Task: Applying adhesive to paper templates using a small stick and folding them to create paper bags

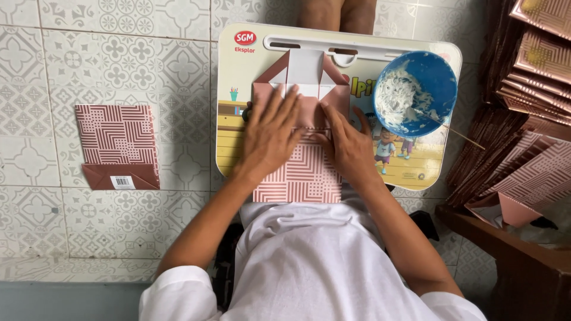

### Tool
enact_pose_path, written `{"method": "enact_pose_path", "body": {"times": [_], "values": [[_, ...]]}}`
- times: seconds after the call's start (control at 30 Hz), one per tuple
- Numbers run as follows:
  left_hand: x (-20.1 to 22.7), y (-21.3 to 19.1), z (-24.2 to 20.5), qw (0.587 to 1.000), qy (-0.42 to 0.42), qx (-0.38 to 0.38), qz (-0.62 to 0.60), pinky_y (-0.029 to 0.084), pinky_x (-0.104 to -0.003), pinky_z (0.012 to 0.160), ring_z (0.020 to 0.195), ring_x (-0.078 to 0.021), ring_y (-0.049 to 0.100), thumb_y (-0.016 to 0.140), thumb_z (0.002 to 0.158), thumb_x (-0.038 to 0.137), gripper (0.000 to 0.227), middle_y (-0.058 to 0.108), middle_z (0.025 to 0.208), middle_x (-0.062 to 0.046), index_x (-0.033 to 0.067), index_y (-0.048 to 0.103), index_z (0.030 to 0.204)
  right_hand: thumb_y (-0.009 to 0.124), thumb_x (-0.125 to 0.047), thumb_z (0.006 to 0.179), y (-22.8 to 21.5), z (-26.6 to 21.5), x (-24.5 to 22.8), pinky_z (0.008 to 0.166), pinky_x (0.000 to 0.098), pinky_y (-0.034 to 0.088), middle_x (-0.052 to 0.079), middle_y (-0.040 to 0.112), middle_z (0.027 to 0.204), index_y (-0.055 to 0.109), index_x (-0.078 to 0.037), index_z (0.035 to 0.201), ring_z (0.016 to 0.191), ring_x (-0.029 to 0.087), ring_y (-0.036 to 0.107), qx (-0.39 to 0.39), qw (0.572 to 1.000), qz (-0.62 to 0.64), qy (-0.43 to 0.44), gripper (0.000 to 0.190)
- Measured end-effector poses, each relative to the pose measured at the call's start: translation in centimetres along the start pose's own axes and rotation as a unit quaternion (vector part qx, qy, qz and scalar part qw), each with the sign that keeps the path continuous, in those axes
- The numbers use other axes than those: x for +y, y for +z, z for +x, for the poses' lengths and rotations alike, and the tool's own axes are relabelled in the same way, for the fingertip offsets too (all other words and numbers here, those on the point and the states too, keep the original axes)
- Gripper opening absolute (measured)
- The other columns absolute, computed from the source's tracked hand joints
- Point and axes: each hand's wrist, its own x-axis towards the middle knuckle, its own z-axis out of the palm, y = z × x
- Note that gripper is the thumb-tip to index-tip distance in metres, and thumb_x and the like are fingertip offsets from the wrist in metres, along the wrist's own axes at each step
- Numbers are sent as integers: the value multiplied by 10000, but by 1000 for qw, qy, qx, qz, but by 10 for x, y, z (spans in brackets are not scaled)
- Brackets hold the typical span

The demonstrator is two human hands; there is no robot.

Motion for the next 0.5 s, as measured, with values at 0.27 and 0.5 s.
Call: {"method": "enact_pose_path", "body": {"times": [0.27, 0.5], "values": [[-37, -18, -29, 997, -25, 67, 10, 15, -746, 1180, 1556, -392, 209, 409, 1122, 439, 474, 402, 1659, -66, 226, 580, 1509, 628, -411, 1054, -8, 11, -6, 1112, 518, 408, 73, 689, 1361, 612, -132, 1429, 1057, 207, 754, 8, 1000, -24, -15, 467], [-30, -20, -22, 979, -143, 138, -52, 99, -732, 1165, 1550, -402, 234, 692, 986, 343, 258, 421, 1641, -89, 391, 768, 1228, 745, -371, 1005, -5, 36, -8, 1030, 466, 408, 33, 700, 1026, 753, -166, 1180, 939, 225, 708, 5, 999, -26, -29, 270]]}}
